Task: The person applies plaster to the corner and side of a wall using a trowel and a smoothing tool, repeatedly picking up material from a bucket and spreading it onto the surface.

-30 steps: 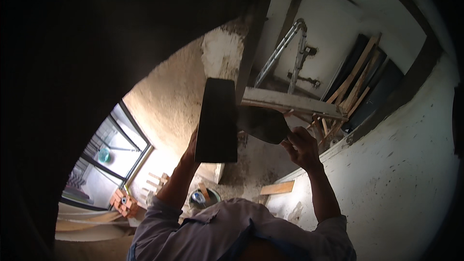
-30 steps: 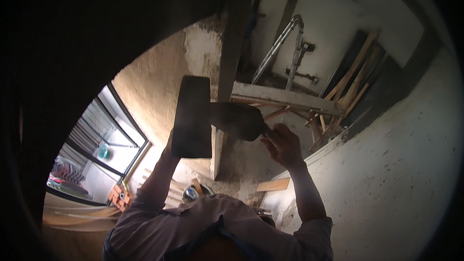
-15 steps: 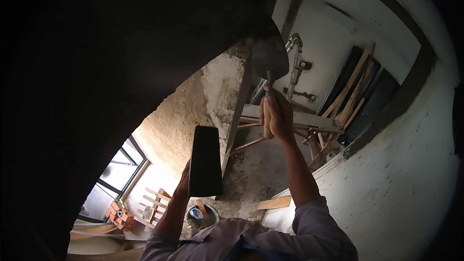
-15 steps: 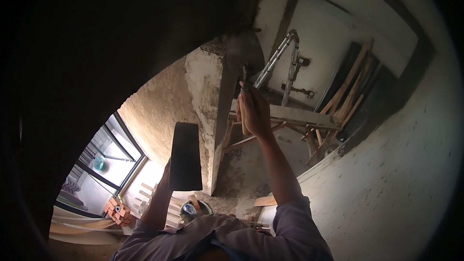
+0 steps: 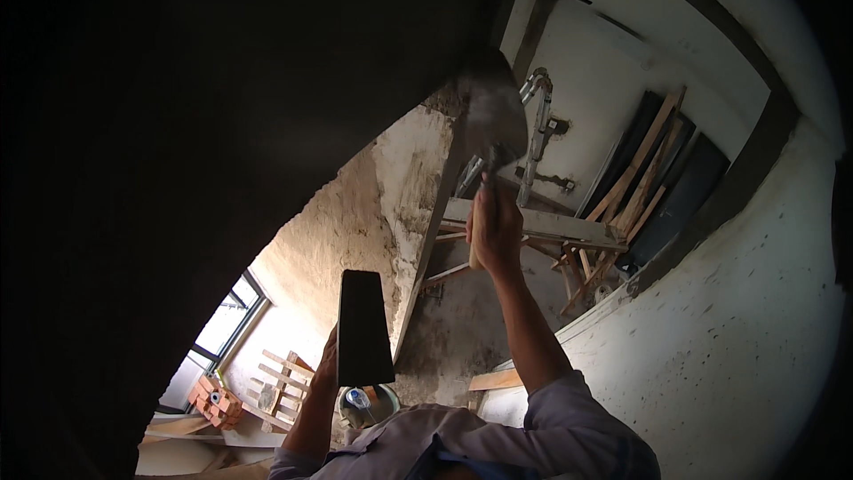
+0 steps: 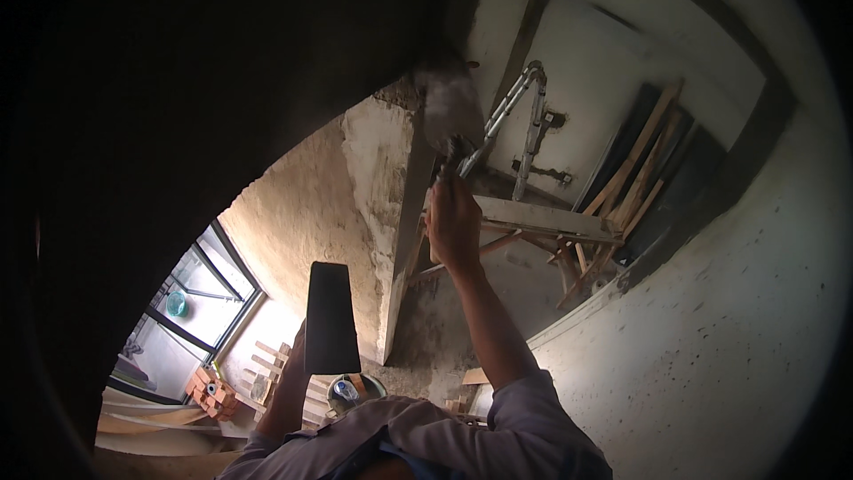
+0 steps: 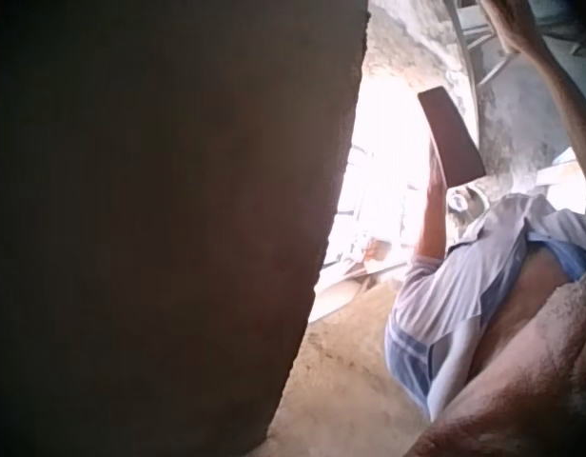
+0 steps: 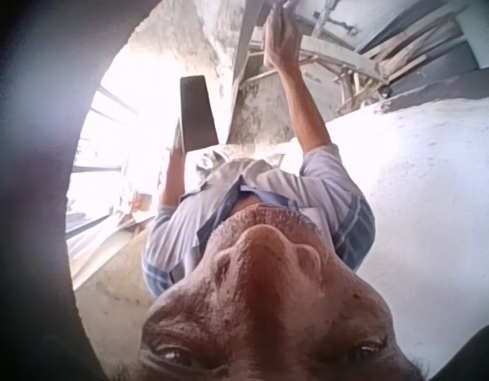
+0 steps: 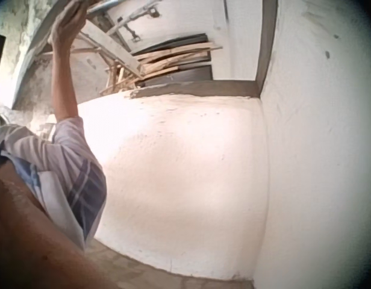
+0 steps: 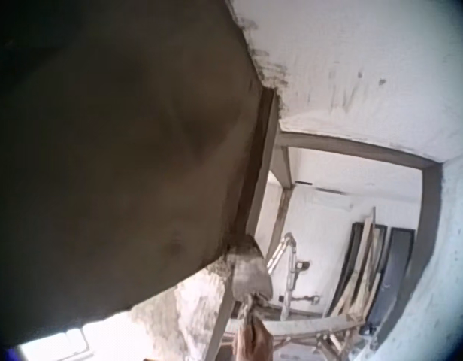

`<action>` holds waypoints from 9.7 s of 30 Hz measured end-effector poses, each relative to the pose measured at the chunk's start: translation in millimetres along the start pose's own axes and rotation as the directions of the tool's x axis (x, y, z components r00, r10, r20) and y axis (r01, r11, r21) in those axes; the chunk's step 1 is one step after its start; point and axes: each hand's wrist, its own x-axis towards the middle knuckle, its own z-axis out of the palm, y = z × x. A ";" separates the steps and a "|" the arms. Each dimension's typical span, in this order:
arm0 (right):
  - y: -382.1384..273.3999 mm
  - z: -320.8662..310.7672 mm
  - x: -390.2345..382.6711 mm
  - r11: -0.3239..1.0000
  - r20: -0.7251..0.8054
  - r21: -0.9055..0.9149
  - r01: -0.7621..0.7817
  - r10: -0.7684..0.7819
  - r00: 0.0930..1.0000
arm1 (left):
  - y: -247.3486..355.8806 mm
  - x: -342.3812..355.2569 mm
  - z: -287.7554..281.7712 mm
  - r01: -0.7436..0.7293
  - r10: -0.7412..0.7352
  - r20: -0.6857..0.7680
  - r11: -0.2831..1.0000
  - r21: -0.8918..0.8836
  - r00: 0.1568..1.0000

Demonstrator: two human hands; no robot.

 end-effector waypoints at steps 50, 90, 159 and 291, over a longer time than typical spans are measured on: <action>-84.0 -8.1 75.0 0.968 -0.127 -0.174 0.182 -0.206 0.970 | -8.9 -15.2 -6.7 0.124 -0.108 0.100 0.976 -0.177 0.989; -0.3 -123.9 -133.5 0.620 0.739 -0.035 -0.784 0.544 0.397 | 0.7 84.6 76.2 -0.219 0.134 0.246 0.908 0.358 0.960; 11.8 -14.8 -5.0 0.991 0.048 -0.092 0.098 -0.094 0.994 | 3.8 5.1 -3.5 0.100 -0.093 -0.120 0.994 0.049 0.988; -3.7 -94.9 -137.4 0.549 0.722 0.313 -0.775 0.393 0.569 | 33.4 93.0 52.7 -0.126 0.101 0.300 0.990 0.063 0.948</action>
